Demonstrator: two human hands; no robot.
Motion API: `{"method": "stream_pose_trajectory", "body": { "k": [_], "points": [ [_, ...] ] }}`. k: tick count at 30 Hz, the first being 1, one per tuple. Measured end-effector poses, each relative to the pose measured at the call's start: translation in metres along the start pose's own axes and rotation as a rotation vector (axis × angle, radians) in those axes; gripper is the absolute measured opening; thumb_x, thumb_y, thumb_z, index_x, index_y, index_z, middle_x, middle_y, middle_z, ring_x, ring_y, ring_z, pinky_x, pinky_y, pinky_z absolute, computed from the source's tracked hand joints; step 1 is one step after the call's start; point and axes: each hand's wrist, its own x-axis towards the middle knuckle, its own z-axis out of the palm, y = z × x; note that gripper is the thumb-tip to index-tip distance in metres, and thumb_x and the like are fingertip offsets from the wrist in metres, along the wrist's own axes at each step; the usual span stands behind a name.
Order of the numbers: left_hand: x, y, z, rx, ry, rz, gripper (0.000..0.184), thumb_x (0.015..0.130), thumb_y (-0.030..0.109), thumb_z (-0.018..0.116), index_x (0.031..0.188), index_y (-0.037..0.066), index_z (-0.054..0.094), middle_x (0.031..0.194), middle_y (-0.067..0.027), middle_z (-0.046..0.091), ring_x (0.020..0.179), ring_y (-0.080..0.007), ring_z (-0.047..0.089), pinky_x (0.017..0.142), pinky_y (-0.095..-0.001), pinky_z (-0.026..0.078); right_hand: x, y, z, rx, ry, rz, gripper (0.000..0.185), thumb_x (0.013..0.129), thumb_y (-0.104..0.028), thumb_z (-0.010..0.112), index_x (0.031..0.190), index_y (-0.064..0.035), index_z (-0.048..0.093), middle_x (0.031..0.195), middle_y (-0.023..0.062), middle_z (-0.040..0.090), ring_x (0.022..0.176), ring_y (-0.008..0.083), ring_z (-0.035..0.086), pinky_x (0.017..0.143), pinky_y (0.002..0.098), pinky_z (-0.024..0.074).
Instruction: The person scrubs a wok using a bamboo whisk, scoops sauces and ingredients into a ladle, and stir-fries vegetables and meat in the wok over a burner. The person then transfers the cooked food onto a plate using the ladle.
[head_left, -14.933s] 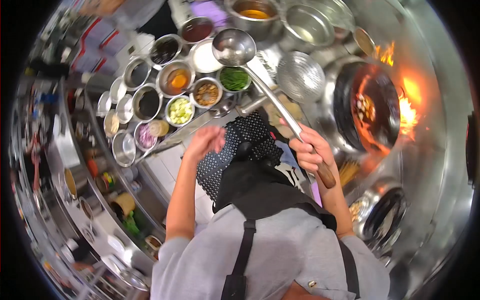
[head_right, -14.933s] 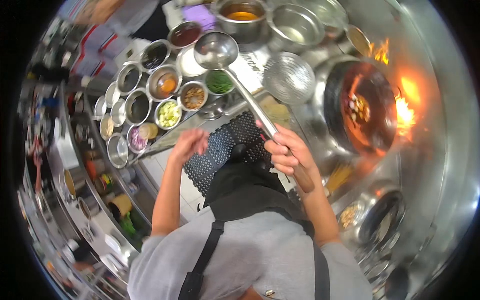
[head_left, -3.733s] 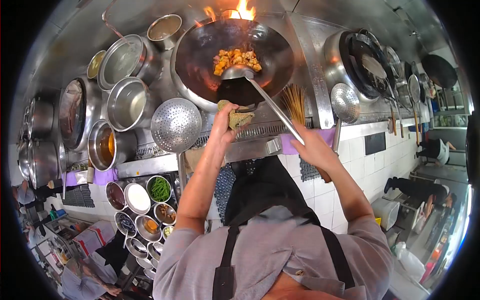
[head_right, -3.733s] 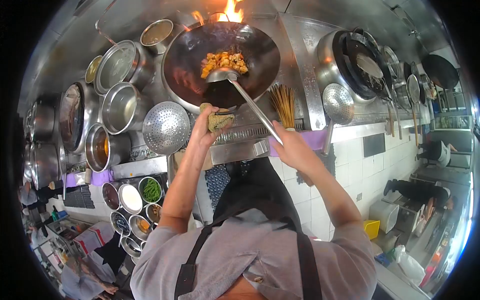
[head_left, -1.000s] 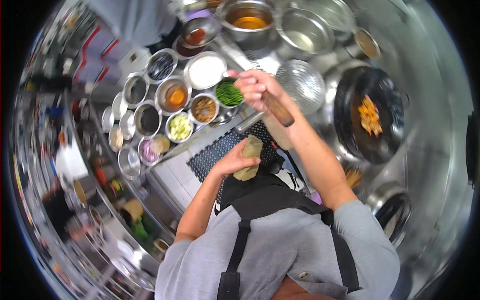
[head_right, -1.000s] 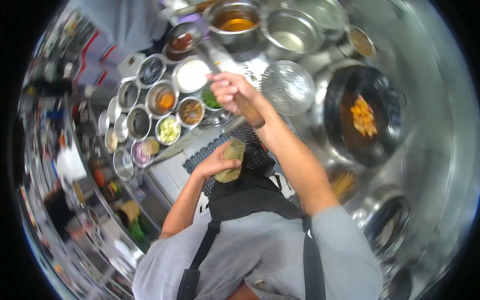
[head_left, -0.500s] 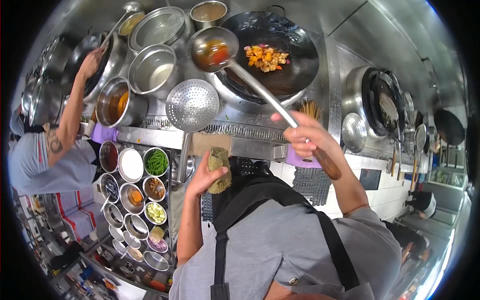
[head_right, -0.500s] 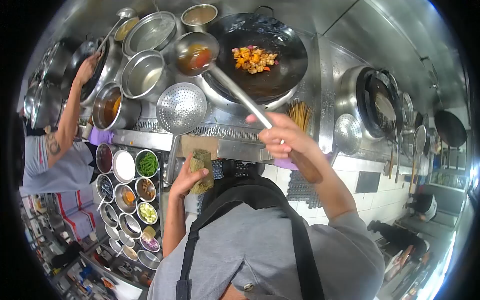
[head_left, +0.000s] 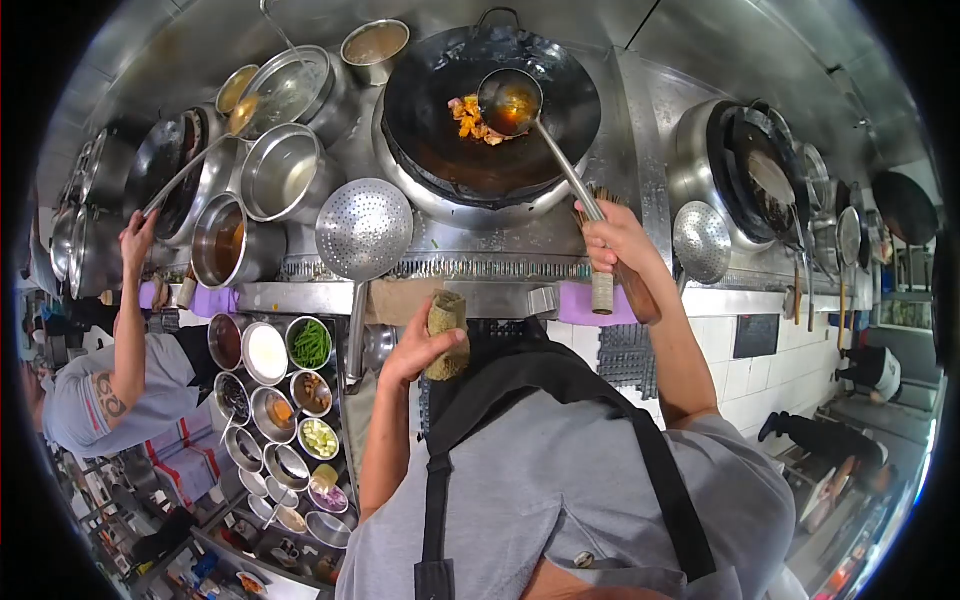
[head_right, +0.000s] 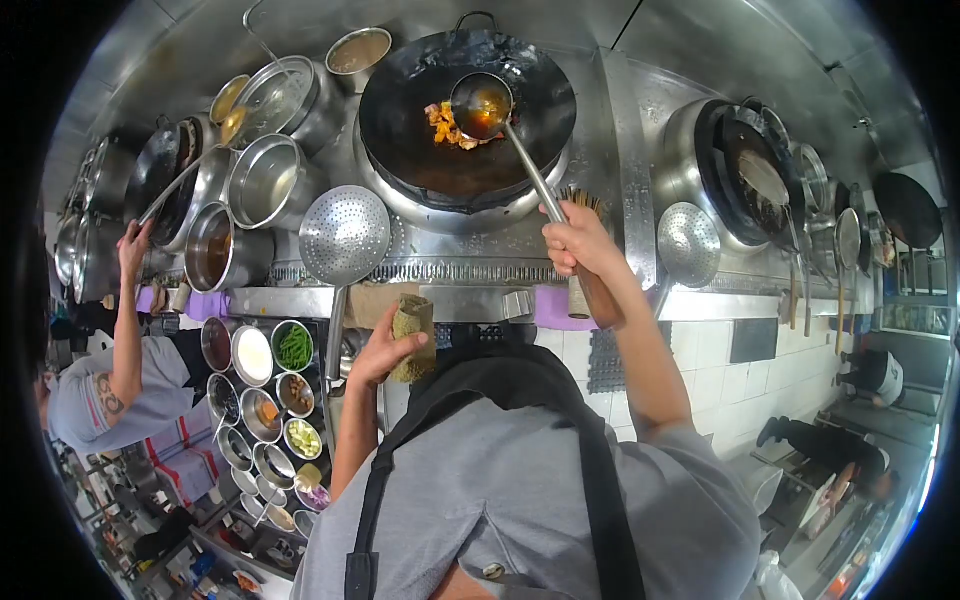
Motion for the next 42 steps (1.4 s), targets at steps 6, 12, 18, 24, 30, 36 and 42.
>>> {"method": "stream_pose_trajectory", "body": {
  "k": [6, 12, 18, 24, 30, 36, 42],
  "points": [
    [0.002, -0.014, -0.003, -0.095, 0.064, -0.037, 0.078, 0.082, 0.021, 0.082, 0.144, -0.001, 0.04, 0.119, -0.0111, 0.062, 0.104, -0.0196, 0.061, 0.089, -0.0338, 0.052, -0.004, -0.002, -0.013, -0.014, 0.116, -0.039, 0.033, 0.089, -0.002, 0.056, 0.12, -0.0017, 0.045, 0.066, -0.0003, 0.044, 0.042, 0.0074, 0.041, 0.037, 0.0283, 0.035],
    [0.012, -0.011, 0.001, -0.225, 0.051, -0.093, 0.064, 0.087, 0.021, 0.076, 0.139, -0.001, 0.046, 0.118, -0.0121, 0.063, 0.105, -0.0211, 0.063, 0.087, -0.0368, 0.054, 0.02, 0.005, -0.017, -0.266, 0.277, -0.182, 0.02, 0.088, -0.004, 0.057, 0.107, -0.0014, 0.051, 0.062, 0.0002, 0.046, 0.041, 0.0089, 0.043, 0.037, 0.0292, 0.0371],
    [0.04, -0.022, -0.001, -0.548, 0.031, -0.154, 0.055, 0.093, 0.034, 0.068, 0.134, 0.002, 0.053, 0.122, -0.0184, 0.064, 0.106, -0.0299, 0.067, 0.086, -0.044, 0.059, 0.019, 0.028, -0.017, -0.458, 0.317, -0.269, 0.041, 0.089, -0.007, 0.058, 0.128, 0.0041, 0.052, 0.063, 0.0069, 0.052, 0.045, 0.016, 0.051, 0.044, 0.0343, 0.0411],
    [0.127, 0.045, 0.003, -0.913, -0.062, -0.199, 0.056, 0.096, 0.045, 0.059, 0.134, 0.004, 0.053, 0.129, -0.0206, 0.061, 0.116, -0.039, 0.061, 0.095, -0.0628, 0.051, -0.019, 0.028, -0.015, -0.824, 0.408, -0.361, 0.057, 0.088, -0.008, 0.061, 0.143, 0.0012, 0.047, 0.087, 0.0172, 0.066, 0.07, 0.0276, 0.064, 0.068, 0.038, 0.0518],
    [0.244, 0.056, 0.001, -0.702, 0.004, -0.359, 0.035, 0.09, 0.016, 0.06, 0.122, 0.005, 0.051, 0.114, -0.02, 0.061, 0.101, -0.0377, 0.065, 0.081, -0.0545, 0.059, -0.076, 0.024, 0.018, -1.018, 0.252, -0.11, 0.064, 0.087, -0.01, 0.064, 0.148, -0.0032, 0.045, 0.13, 0.0296, 0.061, 0.119, 0.0434, 0.061, 0.103, 0.0415, 0.0466],
    [0.172, 0.07, 0.038, -0.732, 0.011, -0.207, 0.034, 0.088, 0.012, 0.058, 0.119, 0.002, 0.05, 0.109, -0.0198, 0.062, 0.093, -0.0366, 0.066, 0.077, -0.051, 0.061, -0.043, 0.039, 0.016, -1.289, 0.236, -0.382, 0.065, 0.09, -0.01, 0.063, 0.149, 0.0026, 0.039, 0.102, 0.0325, 0.067, 0.093, 0.049, 0.065, 0.084, 0.0519, 0.0512],
    [0.138, -0.009, 0.027, -0.614, 0.088, -0.057, 0.029, 0.091, 0.014, 0.057, 0.117, 0.001, 0.052, 0.117, -0.0247, 0.064, 0.103, -0.04, 0.067, 0.081, -0.0523, 0.061, -0.024, 0.054, 0.027, -1.267, 0.375, -0.291, 0.068, 0.09, -0.012, 0.065, 0.15, 0.0017, 0.037, 0.099, 0.0317, 0.067, 0.092, 0.0498, 0.064, 0.084, 0.0538, 0.0502]
  ]
}}
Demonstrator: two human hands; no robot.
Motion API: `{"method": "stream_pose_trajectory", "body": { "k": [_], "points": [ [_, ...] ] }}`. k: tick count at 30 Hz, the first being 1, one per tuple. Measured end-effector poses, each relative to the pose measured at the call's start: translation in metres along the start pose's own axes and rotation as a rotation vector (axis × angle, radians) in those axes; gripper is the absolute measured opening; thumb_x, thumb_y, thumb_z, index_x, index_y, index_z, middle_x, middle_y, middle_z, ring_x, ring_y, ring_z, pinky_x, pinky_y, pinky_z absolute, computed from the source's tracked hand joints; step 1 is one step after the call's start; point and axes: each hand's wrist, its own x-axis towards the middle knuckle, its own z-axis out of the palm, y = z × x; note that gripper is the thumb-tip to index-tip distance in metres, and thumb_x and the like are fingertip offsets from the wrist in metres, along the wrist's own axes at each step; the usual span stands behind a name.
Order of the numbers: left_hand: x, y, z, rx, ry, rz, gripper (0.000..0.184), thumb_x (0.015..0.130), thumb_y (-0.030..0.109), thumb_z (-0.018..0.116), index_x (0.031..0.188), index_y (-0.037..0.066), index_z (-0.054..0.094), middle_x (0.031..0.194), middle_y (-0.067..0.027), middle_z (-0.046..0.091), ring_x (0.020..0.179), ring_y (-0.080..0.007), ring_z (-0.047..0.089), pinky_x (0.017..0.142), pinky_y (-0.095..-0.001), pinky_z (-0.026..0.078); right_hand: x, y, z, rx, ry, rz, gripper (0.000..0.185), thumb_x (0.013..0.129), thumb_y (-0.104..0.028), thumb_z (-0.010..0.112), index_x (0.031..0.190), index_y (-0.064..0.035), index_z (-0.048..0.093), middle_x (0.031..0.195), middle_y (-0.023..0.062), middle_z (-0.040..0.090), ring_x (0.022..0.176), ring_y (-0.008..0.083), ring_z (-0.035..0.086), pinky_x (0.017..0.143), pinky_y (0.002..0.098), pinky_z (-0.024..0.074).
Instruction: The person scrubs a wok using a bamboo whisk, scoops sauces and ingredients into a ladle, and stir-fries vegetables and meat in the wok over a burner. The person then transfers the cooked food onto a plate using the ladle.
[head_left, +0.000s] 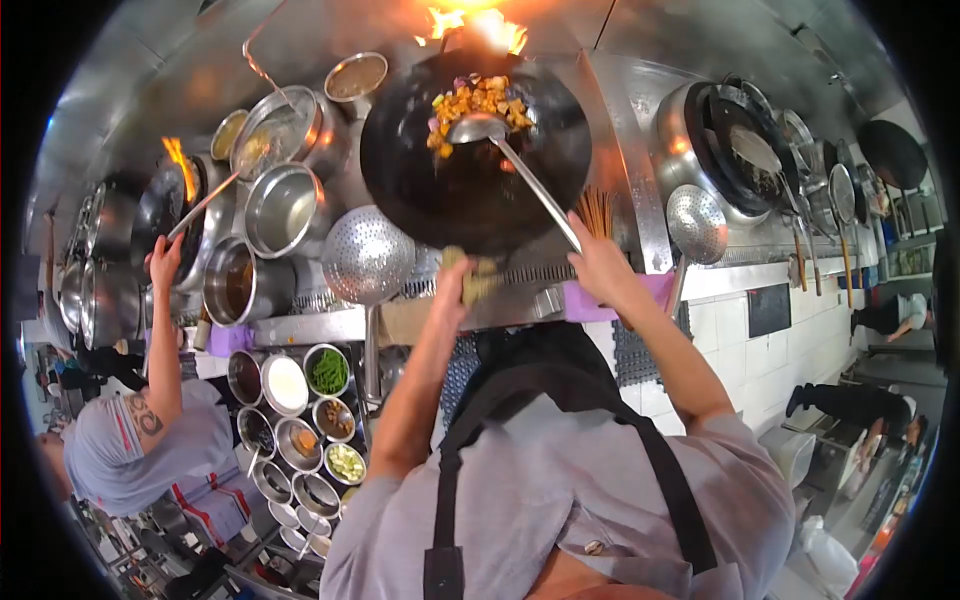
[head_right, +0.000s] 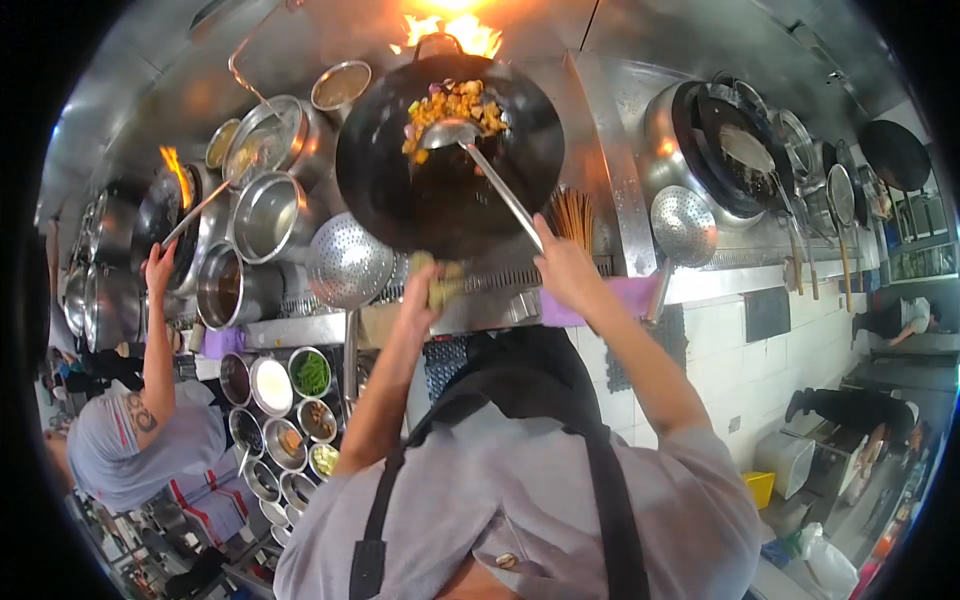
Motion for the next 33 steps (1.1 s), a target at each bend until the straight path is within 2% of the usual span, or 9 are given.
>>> {"method": "stream_pose_trajectory", "body": {
  "k": [3, 6, 13, 19, 21, 24, 30, 31, 33],
  "points": [
    [-0.036, 0.009, 0.027, -0.124, -0.073, 0.055, 0.033, 0.085, 0.005, 0.056, 0.117, 0.0, 0.051, 0.108, -0.0233, 0.066, 0.093, -0.0382, 0.07, 0.075, -0.0524, 0.063, -0.021, 0.012, -0.005, 0.089, 0.053, -0.077, 0.068, 0.089, -0.013, 0.066, 0.15, 0.0015, 0.038, 0.103, 0.0323, 0.067, 0.094, 0.0497, 0.064, 0.086, 0.0517, 0.0508],
    [-0.001, 0.039, 0.039, -0.076, 0.045, -0.104, 0.029, 0.085, 0.008, 0.057, 0.112, -0.002, 0.054, 0.104, -0.0228, 0.067, 0.094, -0.038, 0.069, 0.073, -0.0497, 0.062, -0.047, 0.002, -0.03, 0.202, -0.067, -0.026, 0.068, 0.088, -0.014, 0.066, 0.148, 0.0022, 0.04, 0.112, 0.0337, 0.064, 0.101, 0.0491, 0.063, 0.091, 0.0484, 0.0505],
    [0.013, 0.053, 0.056, -0.089, -0.056, -0.207, 0.033, 0.088, 0.014, 0.059, 0.117, 0.0, 0.054, 0.107, -0.0209, 0.066, 0.094, -0.0341, 0.066, 0.077, -0.0494, 0.06, -0.025, 0.014, -0.035, 0.075, -0.099, -0.097, 0.067, 0.089, -0.009, 0.062, 0.15, 0.0008, 0.036, 0.107, 0.0354, 0.064, 0.1, 0.0505, 0.063, 0.09, 0.0501, 0.0507],
    [-0.005, -0.02, -0.004, 0.032, -0.103, 0.061, 0.035, 0.091, 0.016, 0.058, 0.122, -0.001, 0.054, 0.118, -0.0242, 0.064, 0.103, -0.0372, 0.068, 0.08, -0.0489, 0.061, 0.002, 0.015, 0.001, -0.005, 0.049, -0.045, 0.071, 0.09, -0.013, 0.066, 0.151, 0.0007, 0.034, 0.094, 0.0334, 0.065, 0.085, 0.0471, 0.065, 0.079, 0.0535, 0.0504],
    [-0.034, -0.02, 0.012, 0.009, -0.081, 0.159, 0.035, 0.092, 0.016, 0.058, 0.122, -0.001, 0.054, 0.121, -0.0251, 0.063, 0.103, -0.0376, 0.067, 0.082, -0.05, 0.06, -0.011, 0.011, -0.014, 0.069, 0.024, -0.032, 0.07, 0.088, -0.012, 0.066, 0.151, -0.0019, 0.036, 0.102, 0.0324, 0.066, 0.091, 0.0485, 0.065, 0.084, 0.0517, 0.0513],
    [-0.003, 0.014, 0.028, -0.115, -0.015, -0.08, 0.033, 0.091, 0.016, 0.057, 0.121, 0.001, 0.054, 0.12, -0.0245, 0.063, 0.102, -0.0376, 0.067, 0.081, -0.0496, 0.06, -0.033, 0.02, -0.02, 0.183, 0.007, -0.107, 0.07, 0.087, -0.013, 0.067, 0.15, -0.0023, 0.039, 0.114, 0.0304, 0.065, 0.1, 0.0469, 0.065, 0.089, 0.0477, 0.0515],
    [0.005, 0.05, 0.066, -0.145, -0.018, -0.142, 0.027, 0.091, 0.017, 0.058, 0.111, 0.0, 0.057, 0.108, -0.0213, 0.066, 0.092, -0.0342, 0.067, 0.078, -0.0475, 0.058, -0.036, 0.011, -0.055, 0.187, -0.218, -0.082, 0.065, 0.088, -0.013, 0.065, 0.147, 0.0037, 0.042, 0.111, 0.0345, 0.064, 0.099, 0.0472, 0.065, 0.089, 0.0457, 0.0516],
    [0.014, 0.047, 0.068, -0.162, 0.016, -0.127, 0.026, 0.09, 0.017, 0.058, 0.11, 0.0, 0.057, 0.107, -0.0211, 0.066, 0.091, -0.0337, 0.067, 0.079, -0.0478, 0.058, -0.024, 0.026, -0.039, 0.115, -0.111, -0.232, 0.066, 0.088, -0.013, 0.064, 0.147, 0.0056, 0.039, 0.107, 0.0351, 0.065, 0.094, 0.0479, 0.065, 0.085, 0.0488, 0.0521],
    [0.029, 0.038, 0.058, -0.148, 0.001, -0.115, 0.026, 0.09, 0.015, 0.059, 0.111, 0.0, 0.058, 0.109, -0.0217, 0.067, 0.094, -0.0343, 0.068, 0.081, -0.0501, 0.059, 0.004, 0.026, -0.014, 0.051, -0.057, -0.192, 0.068, 0.089, -0.012, 0.064, 0.149, 0.0052, 0.036, 0.103, 0.0339, 0.065, 0.092, 0.0479, 0.065, 0.083, 0.0516, 0.0514]
  ]
}}
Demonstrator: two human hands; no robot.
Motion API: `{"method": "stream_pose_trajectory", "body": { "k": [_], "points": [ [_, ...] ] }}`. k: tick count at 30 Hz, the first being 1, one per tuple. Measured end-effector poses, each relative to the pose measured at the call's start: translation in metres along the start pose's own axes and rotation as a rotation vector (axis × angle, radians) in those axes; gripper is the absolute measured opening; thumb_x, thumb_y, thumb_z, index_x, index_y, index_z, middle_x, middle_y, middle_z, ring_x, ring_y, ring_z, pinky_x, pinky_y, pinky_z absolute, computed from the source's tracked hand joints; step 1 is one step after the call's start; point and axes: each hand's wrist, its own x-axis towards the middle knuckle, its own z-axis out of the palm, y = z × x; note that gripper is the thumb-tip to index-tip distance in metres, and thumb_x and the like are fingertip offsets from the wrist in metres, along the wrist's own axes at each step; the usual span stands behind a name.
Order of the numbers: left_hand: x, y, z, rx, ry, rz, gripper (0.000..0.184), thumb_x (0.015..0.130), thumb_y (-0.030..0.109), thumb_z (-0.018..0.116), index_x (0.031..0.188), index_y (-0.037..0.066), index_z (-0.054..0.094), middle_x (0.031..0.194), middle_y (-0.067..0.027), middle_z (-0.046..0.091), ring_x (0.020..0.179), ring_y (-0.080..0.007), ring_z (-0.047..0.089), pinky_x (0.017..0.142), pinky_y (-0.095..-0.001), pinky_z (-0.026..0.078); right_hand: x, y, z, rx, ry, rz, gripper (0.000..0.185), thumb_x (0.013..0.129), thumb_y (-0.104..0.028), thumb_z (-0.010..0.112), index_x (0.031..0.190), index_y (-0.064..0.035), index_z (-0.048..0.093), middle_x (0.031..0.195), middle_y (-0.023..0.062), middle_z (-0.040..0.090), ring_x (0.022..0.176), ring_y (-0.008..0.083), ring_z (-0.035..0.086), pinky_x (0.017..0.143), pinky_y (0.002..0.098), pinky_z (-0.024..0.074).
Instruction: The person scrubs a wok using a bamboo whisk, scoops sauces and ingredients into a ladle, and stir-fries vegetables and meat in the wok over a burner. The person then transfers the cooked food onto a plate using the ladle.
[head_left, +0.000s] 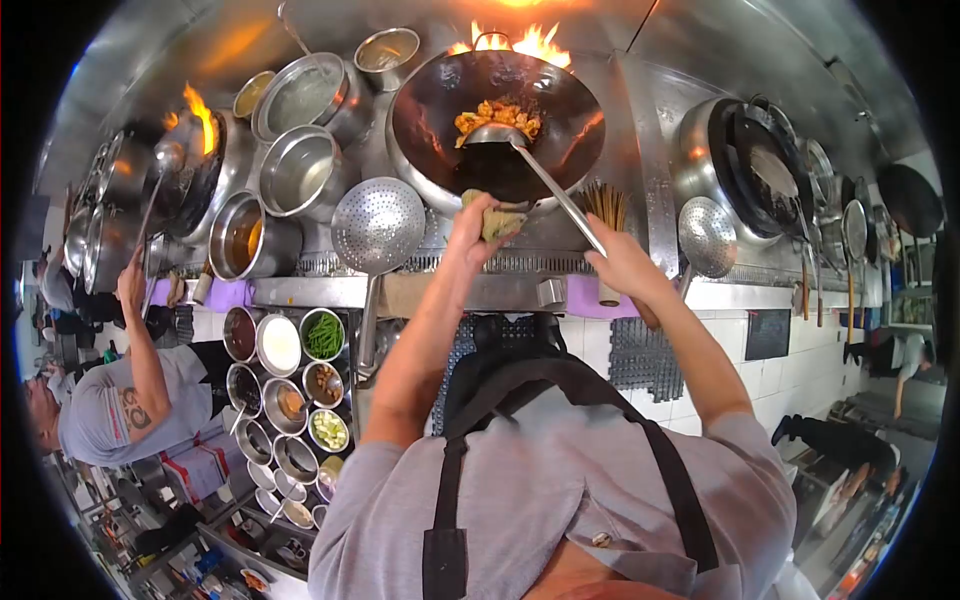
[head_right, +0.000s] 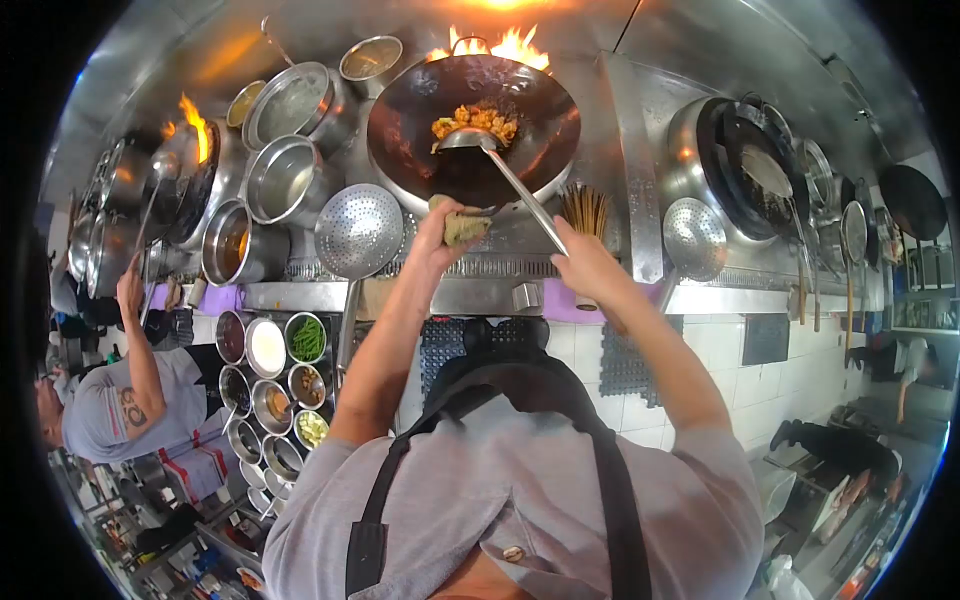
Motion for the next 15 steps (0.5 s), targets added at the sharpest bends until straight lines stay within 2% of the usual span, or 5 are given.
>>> {"method": "stream_pose_trajectory", "body": {
  "k": [4, 8, 11, 13, 15],
  "points": [
    [-0.017, -0.054, -0.062, 0.065, -0.085, 0.147, 0.029, 0.09, 0.012, 0.059, 0.116, 0.001, 0.055, 0.111, -0.0227, 0.066, 0.096, -0.0368, 0.069, 0.077, -0.0515, 0.062, 0.022, -0.007, 0.013, -0.058, 0.097, 0.098, 0.07, 0.09, -0.012, 0.064, 0.15, 0.004, 0.033, 0.093, 0.0323, 0.066, 0.088, 0.0486, 0.065, 0.081, 0.0547, 0.0497],
    [-0.044, -0.055, -0.051, 0.027, -0.043, 0.219, 0.031, 0.089, 0.008, 0.057, 0.119, 0.002, 0.052, 0.109, -0.0226, 0.066, 0.09, -0.0367, 0.071, 0.071, -0.0503, 0.063, 0.0, -0.026, -0.011, 0.027, 0.107, 0.104, 0.068, 0.088, -0.013, 0.066, 0.148, 0.0036, 0.038, 0.097, 0.0321, 0.067, 0.09, 0.0484, 0.065, 0.083, 0.0518, 0.051],
    [-0.019, -0.018, -0.026, -0.024, -0.059, 0.102, 0.028, 0.087, 0.009, 0.06, 0.113, 0.002, 0.052, 0.103, -0.021, 0.065, 0.086, -0.0354, 0.071, 0.067, -0.0486, 0.063, -0.025, -0.015, -0.017, 0.105, 0.059, 0.073, 0.067, 0.087, -0.014, 0.067, 0.146, 0.0044, 0.041, 0.108, 0.0327, 0.065, 0.099, 0.0475, 0.065, 0.087, 0.0489, 0.051],
    [-0.008, -0.004, -0.018, 0.028, -0.019, -0.004, 0.026, 0.09, 0.016, 0.059, 0.112, 0.001, 0.056, 0.108, -0.0217, 0.066, 0.089, -0.0348, 0.068, 0.075, -0.0487, 0.06, -0.041, -0.012, -0.025, 0.076, 0.016, -0.005, 0.068, 0.087, -0.014, 0.067, 0.146, 0.0044, 0.041, 0.111, 0.0328, 0.065, 0.103, 0.0476, 0.063, 0.089, 0.0483, 0.0505],
    [-0.036, 0.006, 0.004, -0.011, -0.019, 0.001, 0.025, 0.09, 0.014, 0.058, 0.112, 0.002, 0.056, 0.111, -0.0219, 0.066, 0.093, -0.0338, 0.066, 0.078, -0.0472, 0.06, -0.045, -0.027, -0.041, 0.094, -0.066, 0.055, 0.067, 0.087, -0.014, 0.066, 0.146, 0.0046, 0.041, 0.115, 0.033, 0.064, 0.107, 0.0479, 0.062, 0.091, 0.0482, 0.0502]
  ]
}}
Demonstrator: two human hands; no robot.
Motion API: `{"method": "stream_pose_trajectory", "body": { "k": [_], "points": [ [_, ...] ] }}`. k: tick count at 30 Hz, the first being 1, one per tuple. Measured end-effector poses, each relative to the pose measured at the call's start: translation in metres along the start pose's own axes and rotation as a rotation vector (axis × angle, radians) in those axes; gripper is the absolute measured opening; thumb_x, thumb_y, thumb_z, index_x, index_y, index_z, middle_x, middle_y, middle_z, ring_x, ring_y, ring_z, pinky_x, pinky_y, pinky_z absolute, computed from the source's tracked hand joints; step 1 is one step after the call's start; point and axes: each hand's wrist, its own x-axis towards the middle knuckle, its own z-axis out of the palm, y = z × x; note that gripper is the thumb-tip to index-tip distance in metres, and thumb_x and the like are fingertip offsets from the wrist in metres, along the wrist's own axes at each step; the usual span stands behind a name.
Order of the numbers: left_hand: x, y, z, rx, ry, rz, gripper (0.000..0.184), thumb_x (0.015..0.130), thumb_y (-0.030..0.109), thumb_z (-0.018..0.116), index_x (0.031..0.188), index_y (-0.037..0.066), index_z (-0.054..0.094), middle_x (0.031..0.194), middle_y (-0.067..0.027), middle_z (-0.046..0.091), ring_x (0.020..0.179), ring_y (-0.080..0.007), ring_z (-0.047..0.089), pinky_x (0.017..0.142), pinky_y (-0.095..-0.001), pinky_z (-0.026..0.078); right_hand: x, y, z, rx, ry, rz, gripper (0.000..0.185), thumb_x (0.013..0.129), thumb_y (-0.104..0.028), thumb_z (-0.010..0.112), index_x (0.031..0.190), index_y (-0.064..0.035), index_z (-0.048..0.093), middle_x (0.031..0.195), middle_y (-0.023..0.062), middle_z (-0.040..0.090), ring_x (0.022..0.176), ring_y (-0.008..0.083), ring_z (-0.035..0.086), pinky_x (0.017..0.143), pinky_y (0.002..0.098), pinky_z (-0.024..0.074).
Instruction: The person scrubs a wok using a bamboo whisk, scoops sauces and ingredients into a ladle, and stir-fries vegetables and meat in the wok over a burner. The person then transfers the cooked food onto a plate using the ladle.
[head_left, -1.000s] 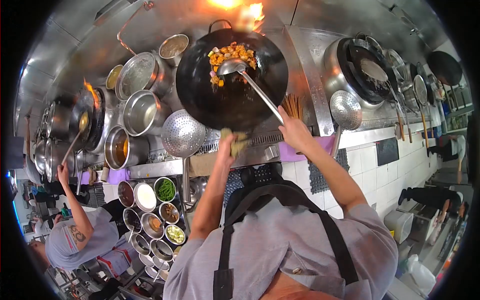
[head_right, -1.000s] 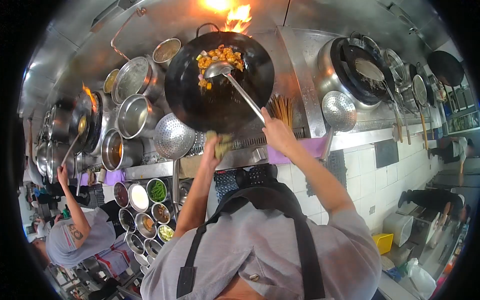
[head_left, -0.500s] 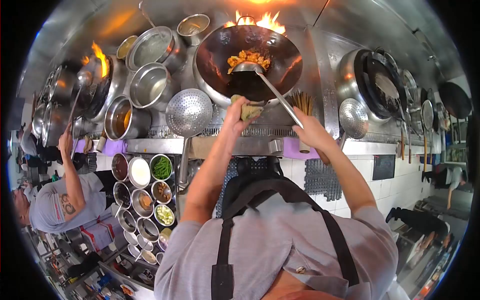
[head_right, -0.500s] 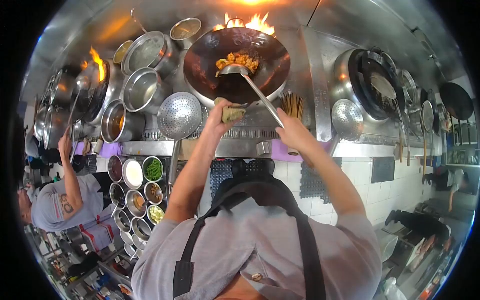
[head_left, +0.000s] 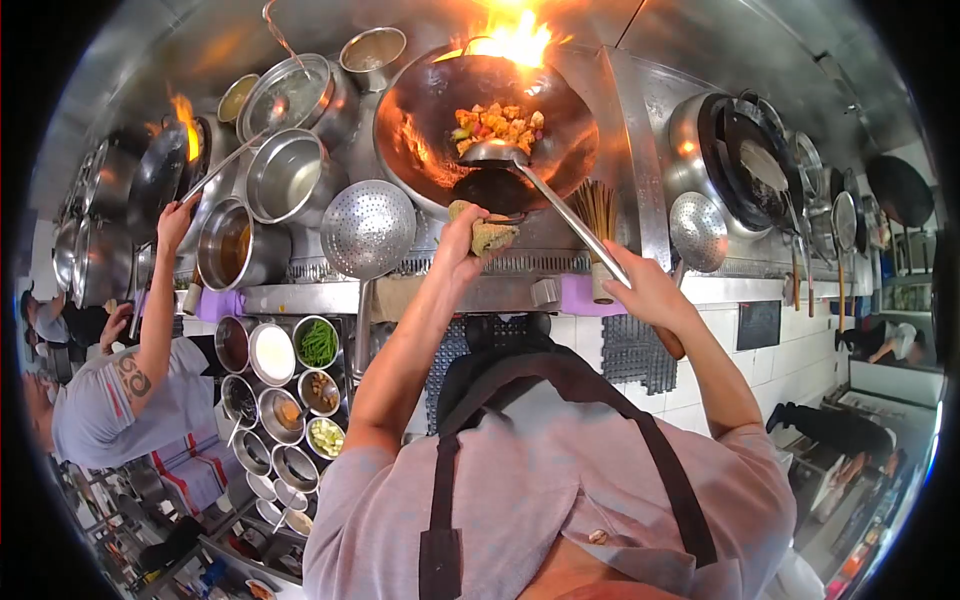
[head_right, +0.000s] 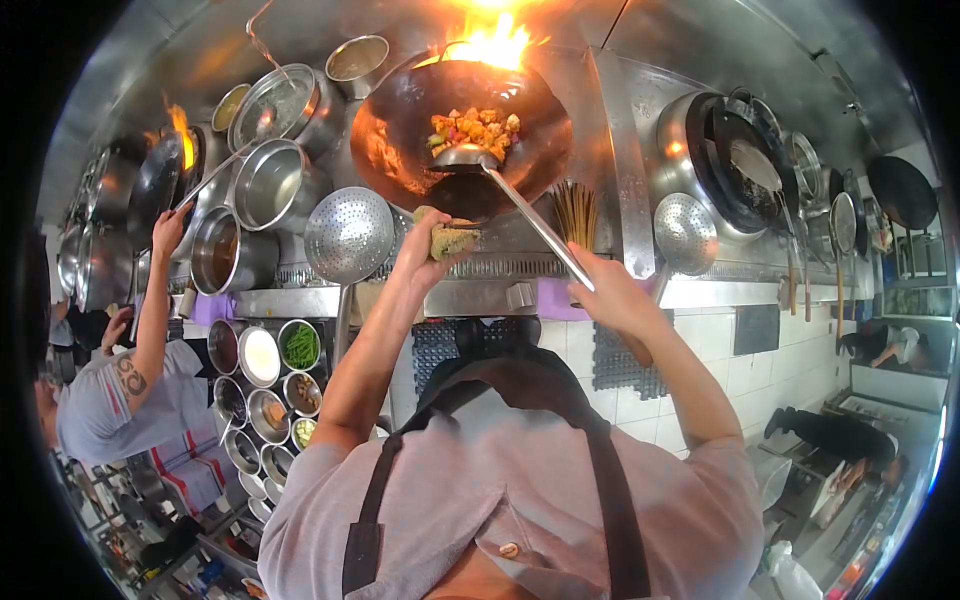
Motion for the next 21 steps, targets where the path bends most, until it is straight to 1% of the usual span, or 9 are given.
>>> {"method": "stream_pose_trajectory", "body": {
  "k": [2, 5, 8, 9, 12, 13, 16, 17, 21],
  "points": [
    [-0.008, 0.004, 0.007, 0.048, 0.009, -0.018, 0.025, 0.09, 0.013, 0.059, 0.112, 0.002, 0.056, 0.112, -0.0221, 0.065, 0.098, -0.0344, 0.066, 0.081, -0.0481, 0.06, -0.002, -0.004, -0.002, -0.026, -0.044, 0.042, 0.066, 0.088, -0.013, 0.065, 0.146, 0.0049, 0.041, 0.114, 0.0331, 0.064, 0.107, 0.0478, 0.063, 0.09, 0.0492, 0.0504],
    [0.027, 0.0, -0.006, 0.008, 0.019, -0.032, 0.027, 0.09, 0.013, 0.059, 0.114, 0.002, 0.055, 0.115, -0.0229, 0.064, 0.1, -0.0373, 0.067, 0.083, -0.0528, 0.061, 0.032, 0.009, 0.028, -0.067, 0.02, 0.1, 0.066, 0.089, -0.012, 0.065, 0.147, 0.0044, 0.038, 0.109, 0.0329, 0.065, 0.103, 0.0478, 0.064, 0.088, 0.0512, 0.0502],
    [0.038, -0.037, -0.058, 0.063, -0.08, 0.135, 0.03, 0.091, 0.012, 0.058, 0.119, 0.003, 0.054, 0.115, -0.0238, 0.064, 0.101, -0.04, 0.067, 0.085, -0.0558, 0.06, 0.061, 0.016, 0.055, -0.217, 0.097, 0.141, 0.069, 0.09, -0.011, 0.065, 0.15, 0.0033, 0.035, 0.103, 0.0318, 0.066, 0.097, 0.0484, 0.064, 0.085, 0.0533, 0.0499],
    [0.022, -0.047, -0.065, 0.081, -0.086, 0.157, 0.031, 0.091, 0.011, 0.058, 0.12, 0.002, 0.053, 0.115, -0.0243, 0.064, 0.101, -0.0404, 0.067, 0.085, -0.0555, 0.061, 0.059, 0.01, 0.055, -0.197, 0.14, 0.136, 0.071, 0.091, -0.012, 0.065, 0.152, 0.0016, 0.032, 0.098, 0.0305, 0.066, 0.093, 0.0487, 0.064, 0.084, 0.0538, 0.0498],
    [-0.004, -0.056, -0.07, 0.102, -0.099, 0.196, 0.033, 0.091, 0.011, 0.057, 0.122, -0.001, 0.052, 0.113, -0.0245, 0.064, 0.099, -0.0407, 0.069, 0.083, -0.0537, 0.062, 0.039, 0.001, 0.046, -0.081, 0.163, 0.129, 0.072, 0.088, -0.012, 0.066, 0.151, 0.0019, 0.034, 0.103, 0.0361, 0.064, 0.092, 0.0494, 0.065, 0.082, 0.0527, 0.0507],
    [-0.006, -0.05, -0.063, 0.092, -0.097, 0.187, 0.034, 0.091, 0.011, 0.057, 0.121, -0.003, 0.052, 0.111, -0.0235, 0.065, 0.098, -0.0399, 0.069, 0.08, -0.0524, 0.063, 0.03, 0.004, 0.048, -0.044, 0.203, 0.125, 0.069, 0.087, -0.012, 0.067, 0.149, 0.0008, 0.039, 0.102, 0.0342, 0.065, 0.089, 0.0471, 0.067, 0.082, 0.0487, 0.0525],
    [0.003, -0.02, -0.037, 0.055, -0.049, 0.106, 0.027, 0.09, 0.013, 0.057, 0.111, -0.004, 0.055, 0.106, -0.0236, 0.067, 0.094, -0.0376, 0.071, 0.075, -0.0503, 0.063, 0.007, 0.006, 0.037, 0.06, 0.169, 0.041, 0.066, 0.086, -0.012, 0.067, 0.146, 0.001, 0.044, 0.105, 0.0323, 0.066, 0.091, 0.0455, 0.069, 0.083, 0.0453, 0.0534],
    [0.001, -0.008, -0.021, 0.071, -0.023, 0.092, 0.028, 0.089, 0.013, 0.058, 0.111, -0.004, 0.055, 0.107, -0.0234, 0.067, 0.092, -0.037, 0.071, 0.073, -0.0496, 0.063, -0.001, 0.005, 0.032, 0.063, 0.109, 0.115, 0.065, 0.085, -0.013, 0.068, 0.144, 0.0016, 0.047, 0.108, 0.0318, 0.067, 0.096, 0.0435, 0.069, 0.087, 0.0437, 0.0528],
    [0.0, 0.009, -0.008, 0.008, -0.026, -0.049, 0.029, 0.087, 0.013, 0.06, 0.111, -0.003, 0.054, 0.109, -0.0232, 0.066, 0.088, -0.0359, 0.07, 0.071, -0.0477, 0.063, -0.013, 0.006, 0.018, 0.023, 0.028, 0.039, 0.067, 0.086, -0.012, 0.067, 0.147, 0.0009, 0.043, 0.113, 0.0335, 0.064, 0.107, 0.0446, 0.065, 0.093, 0.0453, 0.0504]
  ]
}}
